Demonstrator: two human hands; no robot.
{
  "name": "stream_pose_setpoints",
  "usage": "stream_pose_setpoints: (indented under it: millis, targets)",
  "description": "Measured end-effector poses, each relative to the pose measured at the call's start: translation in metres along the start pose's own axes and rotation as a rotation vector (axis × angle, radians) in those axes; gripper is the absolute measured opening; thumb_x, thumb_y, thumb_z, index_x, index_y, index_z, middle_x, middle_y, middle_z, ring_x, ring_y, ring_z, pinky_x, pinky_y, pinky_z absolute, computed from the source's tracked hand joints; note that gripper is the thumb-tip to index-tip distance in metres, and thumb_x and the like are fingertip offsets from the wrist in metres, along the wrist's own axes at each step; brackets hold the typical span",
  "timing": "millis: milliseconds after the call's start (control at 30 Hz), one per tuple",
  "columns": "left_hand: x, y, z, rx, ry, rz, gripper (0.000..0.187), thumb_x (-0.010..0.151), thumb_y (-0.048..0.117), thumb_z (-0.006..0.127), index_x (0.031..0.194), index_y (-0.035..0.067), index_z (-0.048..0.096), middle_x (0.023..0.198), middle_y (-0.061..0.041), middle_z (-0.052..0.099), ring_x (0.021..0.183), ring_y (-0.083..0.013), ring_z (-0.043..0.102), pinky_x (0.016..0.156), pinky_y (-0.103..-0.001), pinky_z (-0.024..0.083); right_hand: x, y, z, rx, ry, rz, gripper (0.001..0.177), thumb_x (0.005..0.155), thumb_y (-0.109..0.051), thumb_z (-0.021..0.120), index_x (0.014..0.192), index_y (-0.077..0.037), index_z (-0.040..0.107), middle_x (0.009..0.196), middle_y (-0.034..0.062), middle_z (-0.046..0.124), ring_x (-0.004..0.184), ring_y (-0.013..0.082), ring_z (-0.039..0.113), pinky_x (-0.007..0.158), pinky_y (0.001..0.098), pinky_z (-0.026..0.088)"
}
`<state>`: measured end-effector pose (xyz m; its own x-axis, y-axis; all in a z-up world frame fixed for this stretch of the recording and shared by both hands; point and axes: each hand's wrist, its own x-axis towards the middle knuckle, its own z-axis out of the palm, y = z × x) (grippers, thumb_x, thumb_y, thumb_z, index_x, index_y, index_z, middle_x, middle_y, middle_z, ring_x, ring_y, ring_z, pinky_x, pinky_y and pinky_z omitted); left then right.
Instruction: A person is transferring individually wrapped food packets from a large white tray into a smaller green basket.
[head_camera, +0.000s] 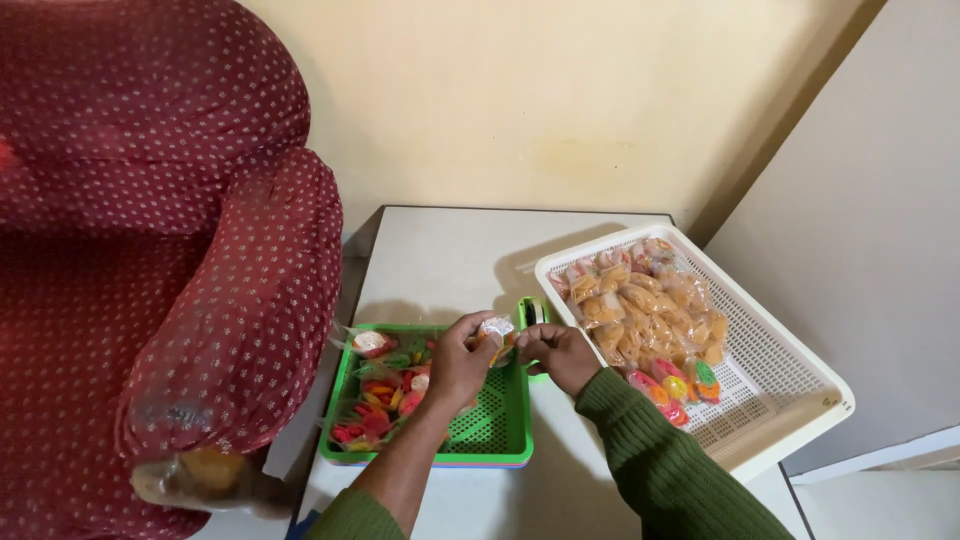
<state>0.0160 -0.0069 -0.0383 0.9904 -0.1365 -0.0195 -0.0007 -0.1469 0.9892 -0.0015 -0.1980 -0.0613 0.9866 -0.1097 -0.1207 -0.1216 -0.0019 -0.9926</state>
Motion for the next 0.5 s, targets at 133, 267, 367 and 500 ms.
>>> stream_pose_setpoints:
  millis: [133, 267, 367, 500]
  targets:
    - [-0.013, 0.027, 0.000, -0.020, 0.014, 0.015, 0.045, 0.085, 0.019, 0.070, 0.130, 0.016, 0.071, 0.117, -0.020, 0.074, 0.104, -0.0312, 0.073, 0.089, -0.041, 0.061, -0.019, -0.028, 0.013, 0.037, 0.003, 0.004, 0.014, 0.089, -0.009, 0.074, 0.096, 0.003, 0.076, 0.083, 0.0138, 0.073, 0.079, 0.0224, 0.076, 0.066, 0.0313, 0.065]
    - [-0.010, 0.020, 0.002, 0.021, 0.029, 0.082, 0.044, 0.083, 0.018, 0.073, 0.127, 0.015, 0.074, 0.114, -0.023, 0.074, 0.105, -0.0339, 0.072, 0.086, -0.041, 0.060, -0.018, -0.024, 0.015, 0.083, -0.011, 0.027, 0.016, 0.088, -0.008, 0.077, 0.098, 0.004, 0.076, 0.084, 0.0136, 0.074, 0.080, 0.0222, 0.076, 0.067, 0.0316, 0.066]
    - [-0.013, 0.021, 0.003, 0.038, 0.029, 0.104, 0.043, 0.083, 0.016, 0.072, 0.126, 0.014, 0.074, 0.113, -0.022, 0.075, 0.107, -0.0334, 0.072, 0.087, -0.040, 0.060, -0.016, -0.020, 0.014, 0.077, -0.002, 0.037, 0.016, 0.088, -0.009, 0.078, 0.097, 0.004, 0.076, 0.083, 0.0134, 0.074, 0.078, 0.0213, 0.076, 0.066, 0.0310, 0.065]
    - [-0.011, 0.016, 0.005, 0.106, 0.027, 0.180, 0.039, 0.085, 0.013, 0.071, 0.124, 0.011, 0.074, 0.114, -0.023, 0.074, 0.110, -0.0376, 0.070, 0.088, -0.040, 0.060, -0.003, 0.001, 0.009, 0.068, 0.008, 0.042, 0.015, 0.088, -0.009, 0.078, 0.095, 0.004, 0.076, 0.080, 0.0138, 0.074, 0.076, 0.0203, 0.075, 0.065, 0.0312, 0.065]
